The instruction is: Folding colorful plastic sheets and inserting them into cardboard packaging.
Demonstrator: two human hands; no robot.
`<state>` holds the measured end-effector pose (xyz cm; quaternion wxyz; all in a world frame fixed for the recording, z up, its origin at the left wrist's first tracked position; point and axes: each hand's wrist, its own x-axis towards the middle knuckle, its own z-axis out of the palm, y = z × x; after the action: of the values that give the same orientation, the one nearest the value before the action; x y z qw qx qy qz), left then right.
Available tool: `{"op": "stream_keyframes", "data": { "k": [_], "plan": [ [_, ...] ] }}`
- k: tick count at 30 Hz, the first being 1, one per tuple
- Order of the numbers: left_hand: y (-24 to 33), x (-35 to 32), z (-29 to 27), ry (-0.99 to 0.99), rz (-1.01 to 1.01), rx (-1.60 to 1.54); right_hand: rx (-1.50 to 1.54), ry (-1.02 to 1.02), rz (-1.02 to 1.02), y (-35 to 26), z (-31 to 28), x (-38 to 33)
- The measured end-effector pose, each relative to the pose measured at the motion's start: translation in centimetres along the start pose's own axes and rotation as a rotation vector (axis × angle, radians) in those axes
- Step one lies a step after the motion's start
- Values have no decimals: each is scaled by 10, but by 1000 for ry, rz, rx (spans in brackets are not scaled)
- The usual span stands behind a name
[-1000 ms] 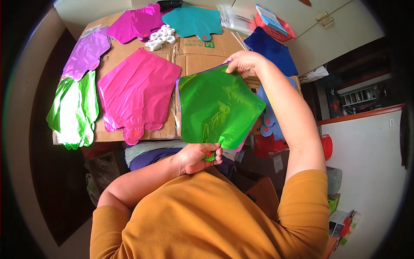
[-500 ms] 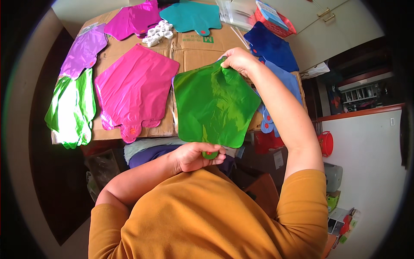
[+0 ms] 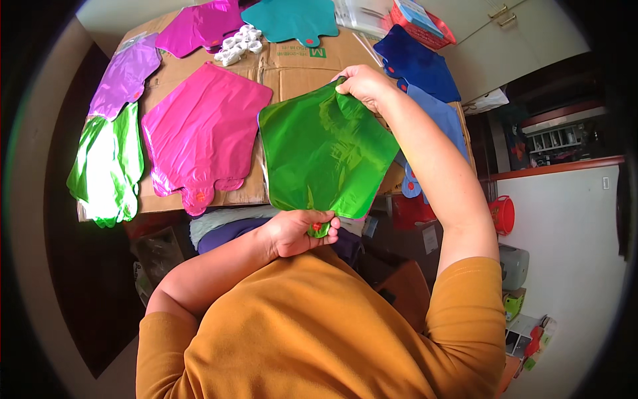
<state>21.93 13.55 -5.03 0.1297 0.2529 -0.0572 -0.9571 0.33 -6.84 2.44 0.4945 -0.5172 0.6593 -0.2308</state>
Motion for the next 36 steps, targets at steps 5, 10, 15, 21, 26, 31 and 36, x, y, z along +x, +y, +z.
{"op": "stream_keyframes", "data": {
  "k": [5, 10, 15, 21, 26, 31, 36],
  "plan": [
    [4, -6, 21, -62, 28, 75, -116, 100, -66, 5, 4, 10],
    [6, -7, 12, -91, 40, 51, -116, 111, -99, 4, 3, 14],
    [10, -11, 8, -46, 105, 56, -152, 94, -104, 2, 7, 14],
    [4, -2, 17, 42, 90, 61, -187, 106, -88, 5, 7, 24],
    [6, -6, 29, 39, 72, 31, -192, 107, -134, 2, 8, 18],
    [0, -2, 26, 67, 61, 28, -199, 94, -99, -1, 6, 12],
    [-5, 3, 22, 96, 76, 41, -399, 207, 22, -24, 18, 7]
  ]
}}
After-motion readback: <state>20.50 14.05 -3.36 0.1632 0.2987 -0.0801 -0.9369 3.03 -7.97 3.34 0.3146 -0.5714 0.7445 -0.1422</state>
